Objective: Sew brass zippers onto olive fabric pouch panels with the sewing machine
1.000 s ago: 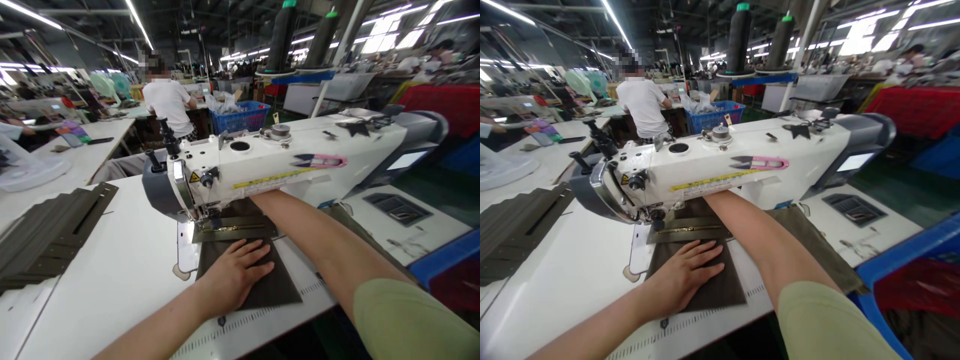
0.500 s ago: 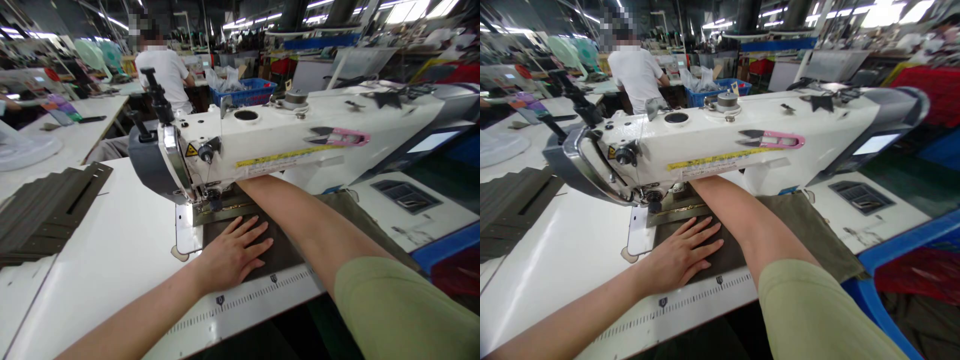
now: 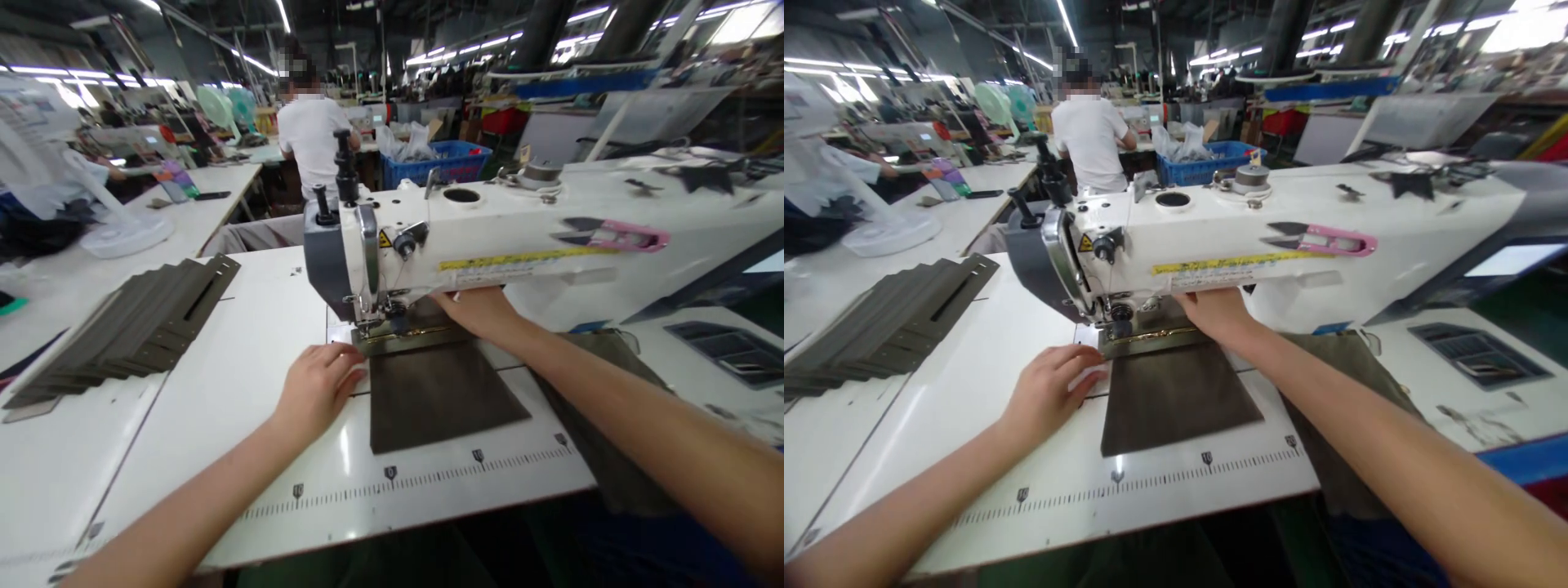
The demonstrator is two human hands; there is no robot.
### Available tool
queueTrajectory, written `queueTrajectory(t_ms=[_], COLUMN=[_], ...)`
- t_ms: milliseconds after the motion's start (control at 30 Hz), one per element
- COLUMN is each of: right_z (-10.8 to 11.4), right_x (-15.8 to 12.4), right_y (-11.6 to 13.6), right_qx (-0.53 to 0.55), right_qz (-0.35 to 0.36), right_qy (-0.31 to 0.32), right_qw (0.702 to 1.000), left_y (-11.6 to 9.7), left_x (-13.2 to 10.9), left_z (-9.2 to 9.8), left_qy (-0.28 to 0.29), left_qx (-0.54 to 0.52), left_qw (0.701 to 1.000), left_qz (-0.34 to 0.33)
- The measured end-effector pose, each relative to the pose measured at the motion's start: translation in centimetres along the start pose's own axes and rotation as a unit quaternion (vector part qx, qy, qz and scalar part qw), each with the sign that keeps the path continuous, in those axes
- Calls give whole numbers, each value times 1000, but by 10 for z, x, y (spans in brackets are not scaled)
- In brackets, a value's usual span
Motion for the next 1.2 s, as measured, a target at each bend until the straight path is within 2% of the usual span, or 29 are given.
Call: queueTrajectory(t_ms=[67, 167, 233, 333, 467, 600, 700, 833, 900, 1033, 1200], right_z=[-10, -41, -60, -75, -79, -79, -79, -74, -73, -79, -81], right_x=[-28, -63, -69, -57, -43, -45, -49, -54, -55, -51, -47], right_y=[18, 45, 56, 62, 61, 58, 59, 66, 67, 63, 61], right_qx=[-72, -149, -197, -240, -243, -243, -256, -266, -250, -205, -201], right_qz=[67, 184, 192, 159, 164, 188, 223, 281, 287, 287, 287], right_qy=[-62, -52, -37, -33, -28, -27, -40, -137, -169, -144, -142], right_qw=[993, 970, 961, 957, 956, 951, 940, 912, 909, 925, 926], left_y=[13, 19, 21, 23, 24, 20, 13, 6, 5, 4, 3], left_x=[-2, 2, 6, 12, 12, 8, 6, 6, 7, 9, 12], left_z=[-5, -12, -14, -10, -8, -13, -17, -18, -18, -19, -21], left_qy=[9, 13, 22, 17, 14, 29, 47, 59, 60, 61, 60], left_qx=[32, 46, 45, 44, 41, 38, 82, 138, 154, 173, 193], left_qw=[999, 996, 998, 999, 999, 999, 995, 988, 986, 983, 979], left_qz=[-30, -70, -42, 17, 24, -14, -25, -22, -23, -28, -34])
Point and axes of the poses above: each hand's wrist, its own x-axis towards the middle knuckle, its own z-axis out of the back of the hand, y = z × x, the point moved 4 cm from there along x, towards the middle knuckle, and after that the axes turned 1 degree about -z, right-handed, at the moved point
